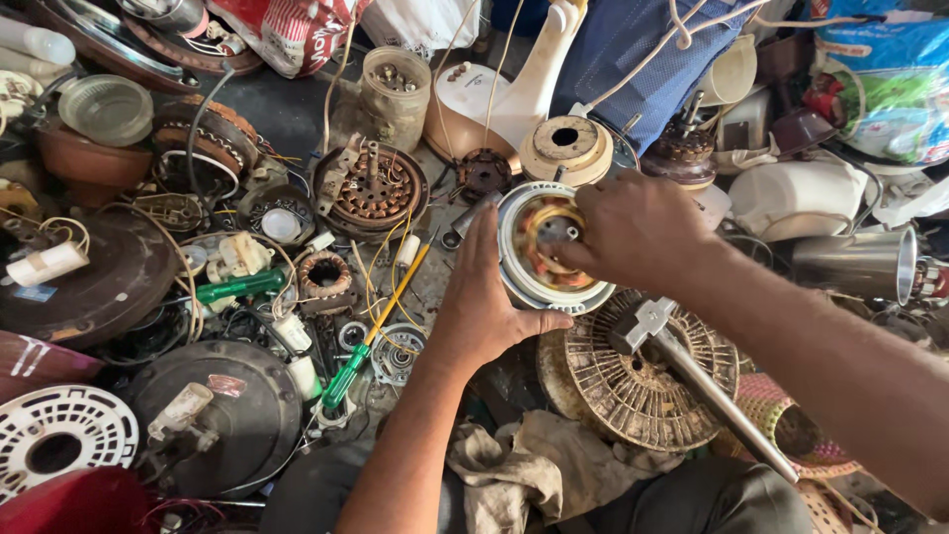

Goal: The person sits on the floor among scrap fan and motor parts and strips a fan motor: they hammer the armature out of the fan housing, wipe the housing and cover with a cloth, and reposition the parts. They then handle the motor wires and use a screwdriver on the fan cover assembly.

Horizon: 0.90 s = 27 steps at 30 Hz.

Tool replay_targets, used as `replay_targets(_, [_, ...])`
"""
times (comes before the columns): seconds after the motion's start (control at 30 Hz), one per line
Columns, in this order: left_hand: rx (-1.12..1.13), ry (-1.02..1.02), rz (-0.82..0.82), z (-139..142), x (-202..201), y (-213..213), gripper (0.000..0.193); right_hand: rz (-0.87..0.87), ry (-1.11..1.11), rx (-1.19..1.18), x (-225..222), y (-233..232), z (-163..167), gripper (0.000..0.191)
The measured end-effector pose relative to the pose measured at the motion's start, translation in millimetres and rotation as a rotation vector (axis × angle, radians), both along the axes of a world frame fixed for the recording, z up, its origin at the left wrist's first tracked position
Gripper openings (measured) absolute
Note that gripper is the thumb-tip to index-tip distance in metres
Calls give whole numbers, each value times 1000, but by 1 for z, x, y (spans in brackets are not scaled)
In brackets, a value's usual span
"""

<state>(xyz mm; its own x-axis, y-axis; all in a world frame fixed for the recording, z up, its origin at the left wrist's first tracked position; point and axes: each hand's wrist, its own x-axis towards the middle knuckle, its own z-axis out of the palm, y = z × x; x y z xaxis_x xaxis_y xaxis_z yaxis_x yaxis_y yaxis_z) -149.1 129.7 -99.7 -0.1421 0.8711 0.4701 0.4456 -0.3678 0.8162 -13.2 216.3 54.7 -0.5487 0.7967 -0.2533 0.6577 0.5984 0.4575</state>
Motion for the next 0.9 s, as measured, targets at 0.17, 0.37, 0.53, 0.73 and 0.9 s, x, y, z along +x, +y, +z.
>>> replay_targets(0.17, [-31, 28, 2, 2, 0, 1, 150, -220, -41, -42, -7, 6, 3, 80])
replay_targets(0.37, [-46, -15, -22, 4, -5, 1, 150, 269, 316, -177, 10, 9, 8, 84])
replay_targets(0.53, [-25, 5, -11, 6, -6, 0, 149, 244, 292, -392, 3, 3, 11, 99])
replay_targets(0.73, [8, -5, -18, 8, -8, -1, 147, 152, 201, -276, -9, -5, 13, 91])
replay_targets(0.9, [5, -28, -13, 10, -8, -1, 146, -58, 113, -162, -19, -7, 5, 94])
